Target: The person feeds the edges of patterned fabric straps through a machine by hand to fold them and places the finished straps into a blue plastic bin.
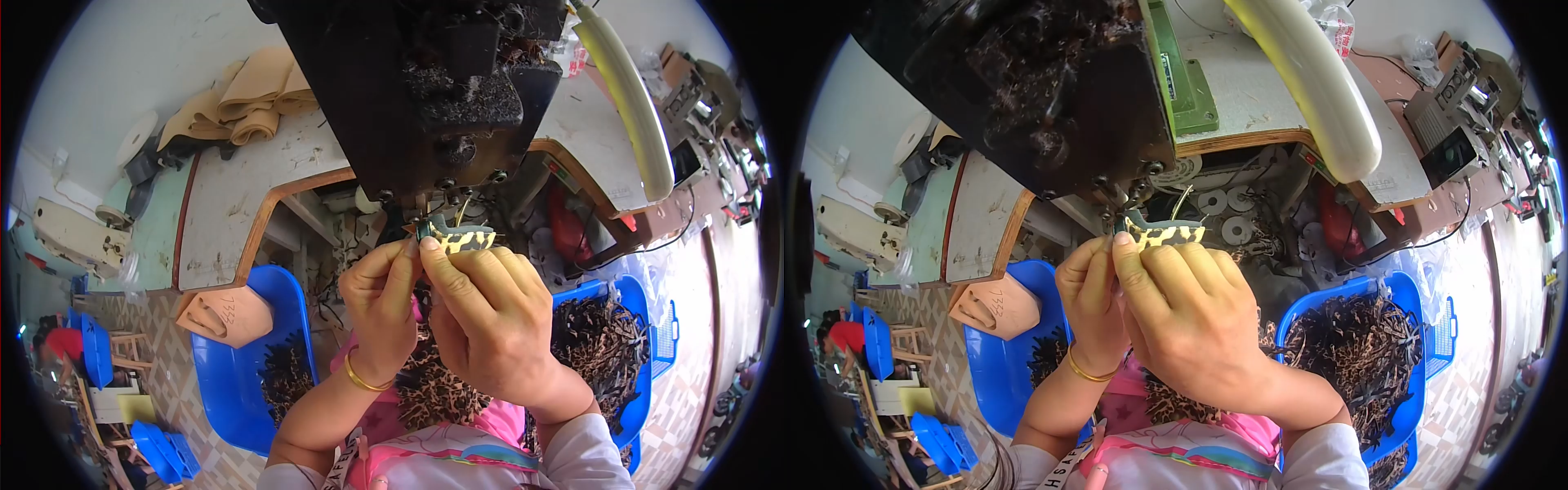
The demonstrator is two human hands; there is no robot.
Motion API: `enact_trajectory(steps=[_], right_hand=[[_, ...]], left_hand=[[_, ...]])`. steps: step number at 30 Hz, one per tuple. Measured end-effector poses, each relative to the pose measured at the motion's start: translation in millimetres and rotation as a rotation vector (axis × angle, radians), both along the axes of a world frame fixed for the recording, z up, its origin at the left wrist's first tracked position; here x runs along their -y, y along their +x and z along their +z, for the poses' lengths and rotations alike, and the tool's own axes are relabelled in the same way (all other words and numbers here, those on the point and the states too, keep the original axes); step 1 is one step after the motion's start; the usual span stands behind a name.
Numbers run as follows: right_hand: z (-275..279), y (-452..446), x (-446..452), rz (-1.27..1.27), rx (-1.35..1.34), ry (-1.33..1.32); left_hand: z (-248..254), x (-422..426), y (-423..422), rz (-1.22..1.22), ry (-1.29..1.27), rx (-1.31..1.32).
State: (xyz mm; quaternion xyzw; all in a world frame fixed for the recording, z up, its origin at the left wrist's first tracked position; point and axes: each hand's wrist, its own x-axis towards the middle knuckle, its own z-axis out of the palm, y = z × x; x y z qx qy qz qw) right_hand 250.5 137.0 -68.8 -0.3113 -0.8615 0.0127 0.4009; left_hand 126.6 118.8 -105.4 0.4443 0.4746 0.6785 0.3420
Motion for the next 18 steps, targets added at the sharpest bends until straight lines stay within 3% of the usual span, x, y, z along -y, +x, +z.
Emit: enact_trajectory(steps=[2, 4, 7, 9, 11, 13, 15, 18], right_hand=[[3.0, -3.5, 2.5, 0.016, -0.016, -0.062], [5.1, -7.0, 4.0, 0.047, -0.081, -0.114], [-6.4, 9.2, 1.8, 0.255, -0.317, -0.474], [-7.9, 14.6, -1.9, -0.005, -0.459, -0.752], [-12.9, 17.4, -15.9, -0.046, -0.516, -0.688], [-18.1, 14.8, -23.1, 0.199, -0.746, -0.996], [-16.5, 18.7, -31.4, 0.136, -0.553, -0.889], [-5.5, 15.2, -41.4, 0.152, -0.505, -0.836]], left_hand=[[-9.0, 0.1, 0.8, 0.073, 0.051, -0.103], [-15.6, 0.7, -0.8, 0.035, 0.025, 0.081], [-26.8, 4.9, -8.4, -0.035, 0.034, 0.208], [-28.1, 5.9, -10.6, -0.110, 0.056, 0.239], [-26.7, 8.8, -9.5, -0.207, 0.068, 0.268], [-27.8, 7.7, -16.9, -0.277, -0.006, 0.279], [-17.4, 6.0, -21.7, -0.328, -0.104, 0.418], [2.9, 4.9, -18.0, -0.231, -0.081, 0.079]])
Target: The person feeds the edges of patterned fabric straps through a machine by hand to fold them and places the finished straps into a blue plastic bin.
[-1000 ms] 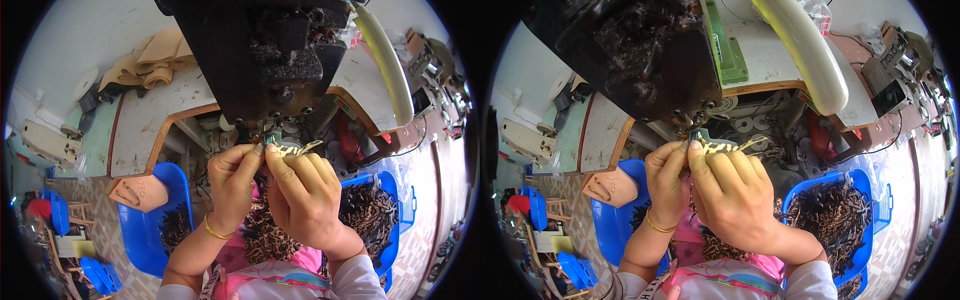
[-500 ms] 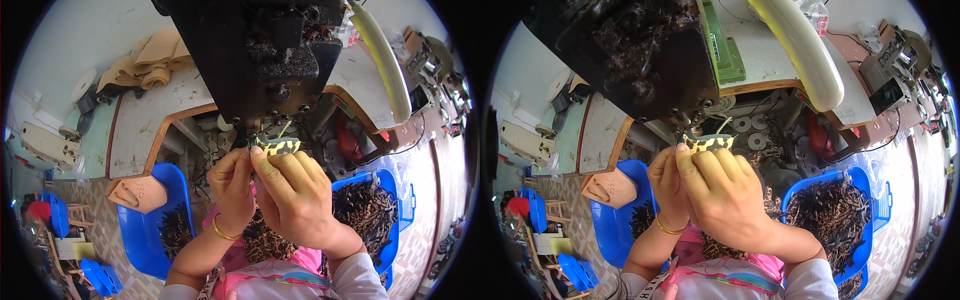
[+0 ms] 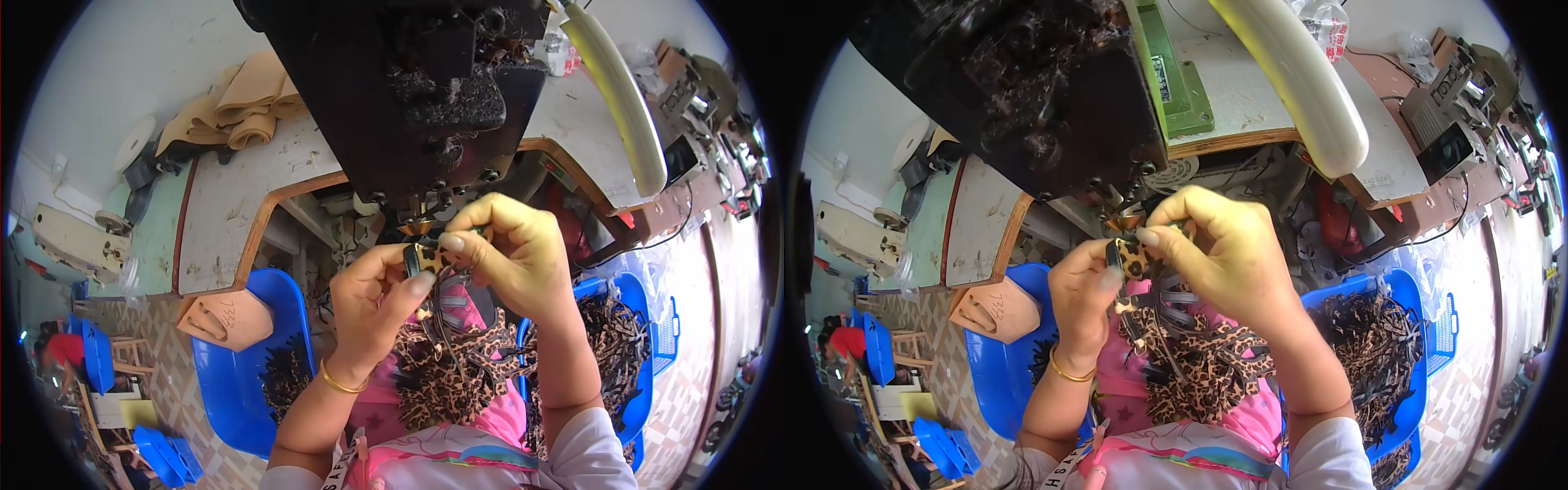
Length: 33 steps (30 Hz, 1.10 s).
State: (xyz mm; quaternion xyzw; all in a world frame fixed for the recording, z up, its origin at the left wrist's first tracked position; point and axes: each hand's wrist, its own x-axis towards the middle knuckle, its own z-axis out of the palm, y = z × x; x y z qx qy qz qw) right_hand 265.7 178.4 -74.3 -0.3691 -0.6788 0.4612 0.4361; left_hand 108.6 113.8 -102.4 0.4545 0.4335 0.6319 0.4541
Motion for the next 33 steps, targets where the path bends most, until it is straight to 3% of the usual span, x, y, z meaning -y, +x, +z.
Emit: enact_trajectory(steps=[2, 7, 12, 24, 33], right_hand=[[5.7, -1.8, -9.5, 0.040, -0.042, -0.046], [22.4, 3.0, -28.5, 0.188, -0.051, -0.245], [19.4, 2.2, -39.4, 0.242, -0.087, -0.241], [19.7, 2.7, -40.9, 0.257, -0.161, -0.276], [21.2, 7.6, -28.8, 0.160, -0.033, -0.159]], left_hand=[[2.8, -3.8, -1.7, 0.032, 0.009, -0.133], [14.9, -7.0, -1.3, 0.017, -0.090, -0.055], [15.4, -8.9, 10.0, 0.042, -0.103, 0.101], [8.7, -7.9, 16.6, 0.142, -0.040, 0.121], [9.5, -9.3, -4.2, 0.205, 0.092, -0.190]])
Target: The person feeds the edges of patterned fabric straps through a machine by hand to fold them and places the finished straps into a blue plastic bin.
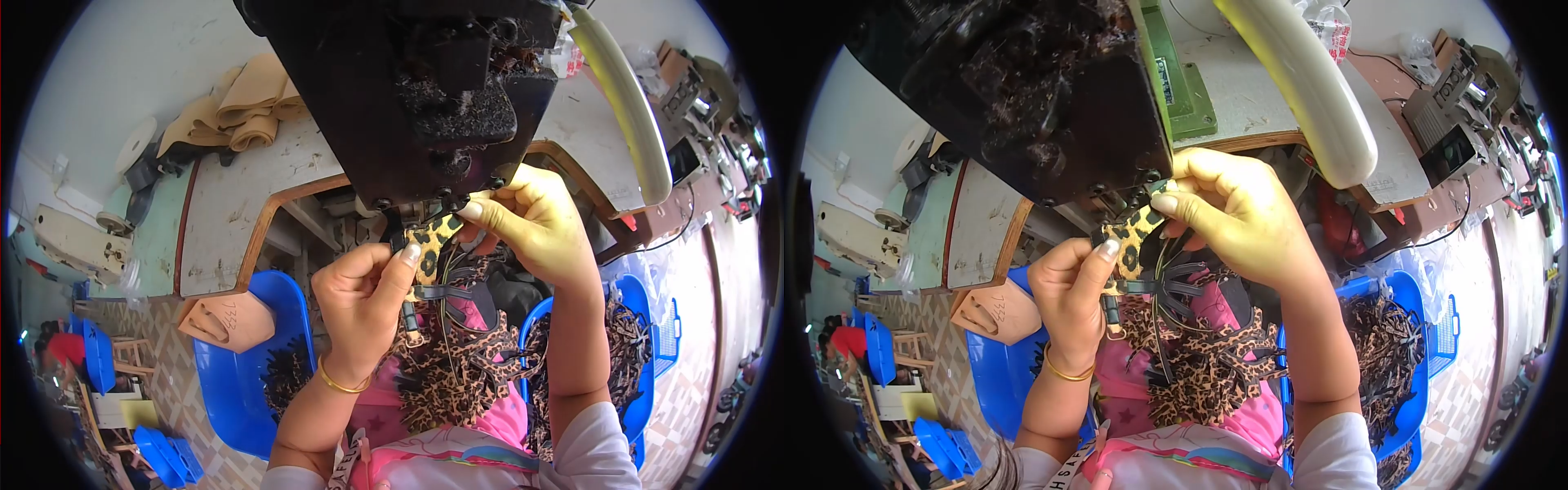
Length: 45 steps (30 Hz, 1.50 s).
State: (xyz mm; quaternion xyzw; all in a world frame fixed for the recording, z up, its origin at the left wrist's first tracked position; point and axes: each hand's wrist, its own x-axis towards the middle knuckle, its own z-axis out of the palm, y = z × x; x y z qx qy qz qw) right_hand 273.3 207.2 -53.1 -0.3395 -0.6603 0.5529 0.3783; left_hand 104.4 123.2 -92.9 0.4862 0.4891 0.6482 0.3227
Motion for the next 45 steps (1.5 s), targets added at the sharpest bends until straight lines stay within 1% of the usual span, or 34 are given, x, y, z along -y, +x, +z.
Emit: enact_trajectory(steps=[5, 7, 10, 12, 15, 16, 18, 19, 20, 22, 23, 24, 25, 27, 28, 29, 30, 31, 32, 33, 34, 36, 37, 39, 40, 41, 42, 43, 44, 45], right_hand=[[-5.9, 0.6, 7.2, -0.037, -0.003, 0.107], [-6.0, -3.9, 12.4, -0.070, -0.025, 0.121], [-9.3, -13.2, 17.7, -0.079, -0.085, 0.073], [-11.0, -18.8, 19.9, -0.111, -0.068, 0.073], [-12.9, -29.0, 27.8, -0.183, -0.060, 0.046], [-17.5, -30.3, 29.0, -0.200, -0.045, 0.084], [-27.4, -32.6, 30.3, -0.229, -0.011, 0.158], [-34.1, -33.6, 32.0, -0.304, 0.007, 0.237], [-35.2, -28.2, 39.8, -0.275, 0.030, 0.320], [-21.1, -19.4, 67.6, -0.208, 0.101, 0.592], [-14.6, -11.1, 83.0, -0.085, 0.123, 0.729], [-5.3, -6.2, 103.6, -0.019, 0.134, 0.816], [4.1, -1.3, 124.1, 0.049, 0.140, 0.902], [25.3, 6.3, 159.5, 0.053, 0.175, 0.834], [33.6, 14.0, 170.9, 0.052, 0.210, 0.724], [39.0, 23.1, 172.2, 0.130, 0.211, 0.680], [44.9, 32.3, 173.9, 0.205, 0.215, 0.633], [46.8, 47.2, 160.7, 0.363, 0.179, 0.663], [37.1, 46.4, 155.5, 0.370, 0.060, 0.698], [27.2, 45.6, 150.1, 0.380, -0.058, 0.737], [17.2, 44.7, 144.5, 0.393, -0.170, 0.779], [9.3, 50.4, 145.8, 0.126, 0.188, 0.607], [-17.3, 42.9, 129.3, 0.096, 0.282, 0.521], [-69.3, 28.4, 97.1, 0.046, 0.478, 0.352], [-102.4, 34.5, 88.7, 0.146, 0.733, 0.524], [-132.9, 39.1, 90.8, 0.237, 0.900, 0.508], [-162.6, 47.7, 94.3, 0.314, 0.889, 0.472], [-181.0, 49.2, 101.0, 0.326, 0.828, 0.403], [-194.9, 52.1, 106.6, 0.312, 0.801, 0.418], [-197.9, 54.3, 109.6, 0.334, 0.846, 0.389]], left_hand=[[9.4, 1.4, -9.1, 0.042, -0.012, -0.219], [6.5, 2.5, -15.9, 0.040, 0.002, -0.254], [3.7, 5.7, -25.0, 0.041, 0.013, -0.290], [2.1, 8.6, -30.0, 0.051, 0.022, -0.320], [-2.8, 17.9, -36.4, 0.046, -0.018, -0.297], [-4.6, 22.7, -37.6, 0.051, -0.038, -0.288], [-7.9, 27.2, -33.5, 0.085, 0.025, -0.241], [-10.7, 31.9, -32.0, 0.103, 0.046, -0.216], [-16.2, 38.9, -35.0, 0.149, 0.071, -0.247], [-11.5, 59.5, -51.8, 0.280, 0.035, -0.504], [-11.4, 72.4, -61.0, 0.339, -0.086, -0.584], [-12.3, 78.4, -68.5, 0.369, -0.078, -0.703], [-14.3, 87.0, -77.7, 0.390, -0.135, -0.777], [-28.0, 109.1, -100.3, 0.439, -0.251, -0.903], [-38.8, 119.9, -111.3, 0.475, -0.311, -0.954], [-38.9, 130.6, -117.3, 0.461, -0.501, -0.983], [-43.0, 142.1, -128.1, 0.410, -0.618, -0.961], [-50.1, 155.9, -141.6, 0.370, -0.731, -0.938], [-55.4, 169.7, -154.1, 0.322, -0.845, -0.909], [-57.5, 179.8, -165.0, 0.340, -0.867, -0.772], [-60.4, 187.1, -174.5, 0.410, -0.725, -0.583], [-65.8, 199.3, -185.7, 0.533, -0.431, -0.200], [-62.5, 201.9, -187.8, 0.602, -0.356, -0.104], [-72.1, 209.1, -197.5, 0.714, -0.274, -0.139], [-80.3, 216.5, -206.1, 0.785, -0.232, -0.166], [-95.7, 225.7, -217.6, 0.814, -0.241, -0.299], [-108.1, 236.7, -225.2, 0.831, -0.408, -0.430], [-127.4, 247.8, -234.2, 0.797, -0.493, -0.621], [-144.6, 254.2, -234.7, 0.704, -0.560, -0.627], [-170.2, 270.8, -243.6, 0.595, -0.725, -0.850]])
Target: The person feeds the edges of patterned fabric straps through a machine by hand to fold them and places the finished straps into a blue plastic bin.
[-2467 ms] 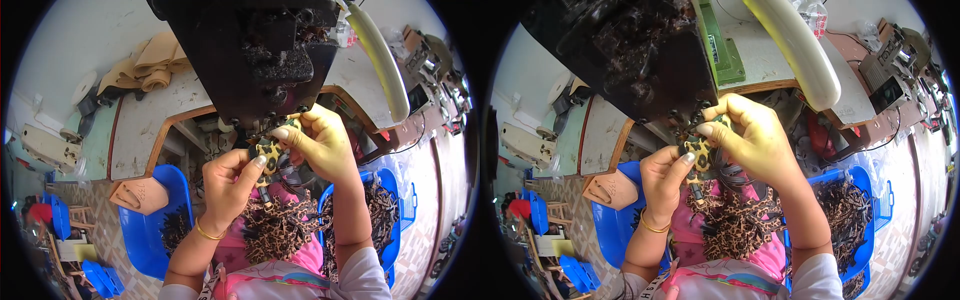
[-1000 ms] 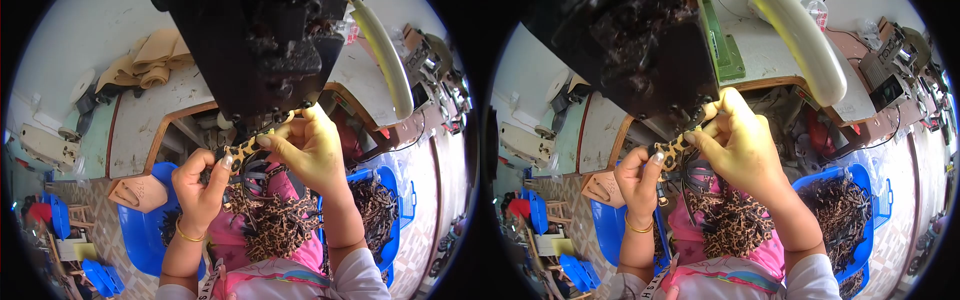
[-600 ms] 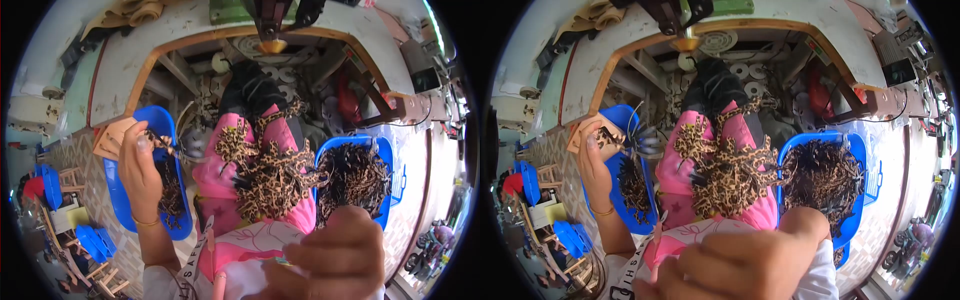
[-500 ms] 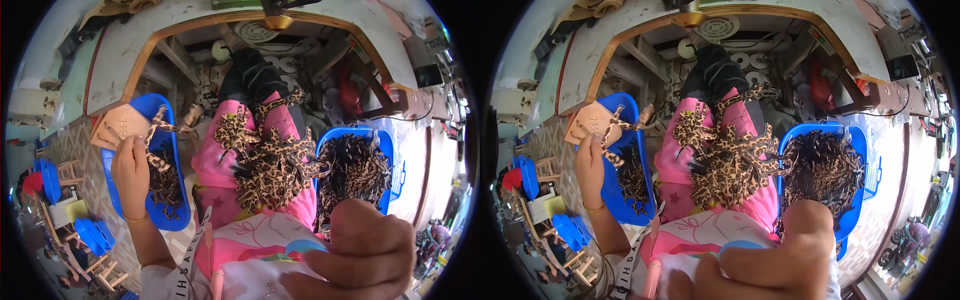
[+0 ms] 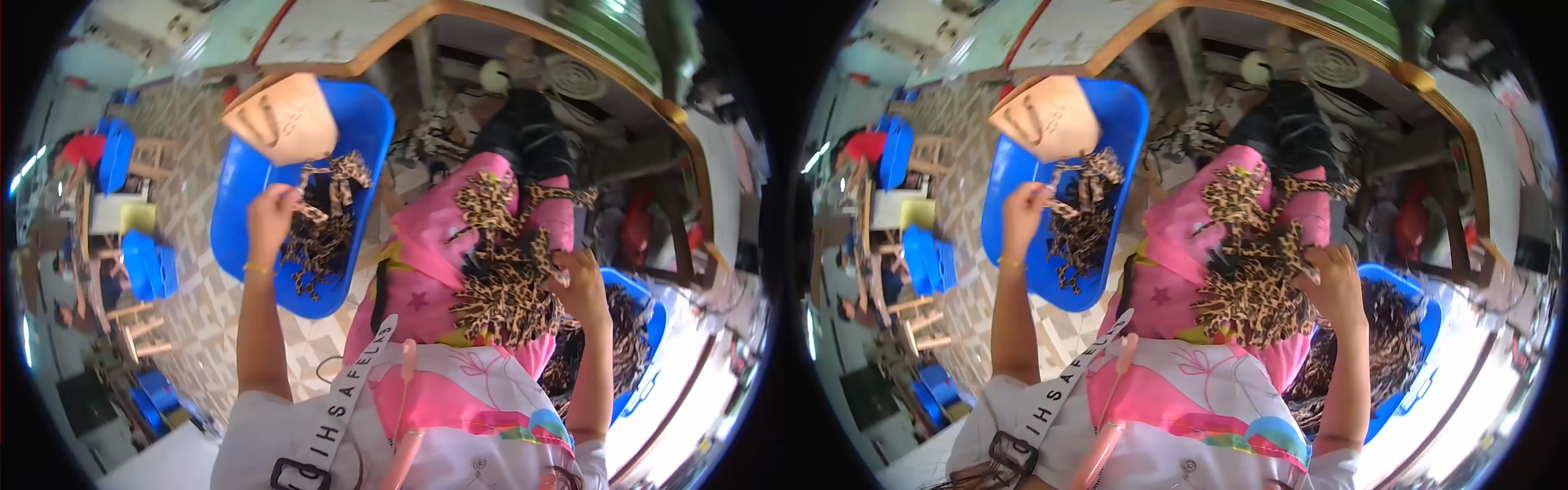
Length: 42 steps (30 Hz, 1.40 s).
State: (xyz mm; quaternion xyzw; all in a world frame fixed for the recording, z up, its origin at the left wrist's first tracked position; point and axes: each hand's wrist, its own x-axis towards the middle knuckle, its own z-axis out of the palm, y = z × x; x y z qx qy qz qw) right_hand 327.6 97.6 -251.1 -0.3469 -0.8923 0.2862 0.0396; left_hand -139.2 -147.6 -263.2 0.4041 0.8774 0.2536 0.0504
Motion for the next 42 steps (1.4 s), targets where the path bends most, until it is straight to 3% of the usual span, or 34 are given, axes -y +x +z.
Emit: enact_trajectory(steps=[3, 4, 6, 8, 10, 11, 13, 15, 17, 19, 22, 25, 30, 38, 42], right_hand=[[6.4, -4.6, 5.8, -0.021, 0.026, 0.009], [11.5, -6.4, 3.4, -0.049, 0.013, 0.038], [19.2, -4.6, 0.4, -0.077, -0.012, 0.072], [38.3, -6.3, -1.5, -0.061, -0.049, 0.124], [63.4, -13.0, -5.7, 0.037, -0.226, -0.060], [77.1, -18.8, -8.1, 0.108, -0.365, -0.178], [106.4, -29.6, -9.5, 0.144, -0.490, -0.276], [135.0, -36.2, -15.5, 0.145, -0.557, -0.350], [159.3, -40.0, -27.5, 0.110, -0.561, -0.393], [173.2, -41.1, -47.0, 0.105, -0.543, -0.291], [190.4, -35.3, -80.3, 0.023, -0.552, -0.281], [203.2, -31.9, -116.6, 0.132, -0.532, -0.011], [223.2, -33.6, -150.9, 0.059, -0.428, -0.357], [221.6, -42.2, -165.3, 0.006, -0.467, -0.393], [221.9, -43.5, -165.9, 0.092, -0.636, -0.534]], left_hand=[[-82.0, 46.5, 0.6, 0.165, -0.456, 0.039], [-110.0, 68.2, -6.9, 0.000, -0.609, -0.120], [-98.9, 56.5, 16.3, 0.030, -0.466, -0.229], [-80.3, 19.7, 28.5, -0.029, -0.307, -0.239], [-50.2, -26.7, 35.0, -0.154, -0.140, -0.162], [-19.0, -57.2, 46.8, -0.151, -0.241, 0.164], [40.5, -106.6, 81.7, -0.270, -0.104, 0.619], [103.2, -143.2, 130.6, -0.620, 0.154, 0.795], [144.3, -172.1, 168.7, -0.912, 0.335, 0.901], [174.9, -199.8, 186.8, -1.099, 0.337, 0.738], [182.6, -229.4, 210.5, -0.942, 0.409, 0.770], [181.8, -254.3, 221.4, -0.873, 0.428, 0.780], [179.5, -274.8, 234.0, -0.775, 0.489, 0.892], [173.4, -276.8, 241.5, -0.659, 0.612, 0.990], [174.6, -274.9, 242.0, -0.638, 0.667, 0.955]])
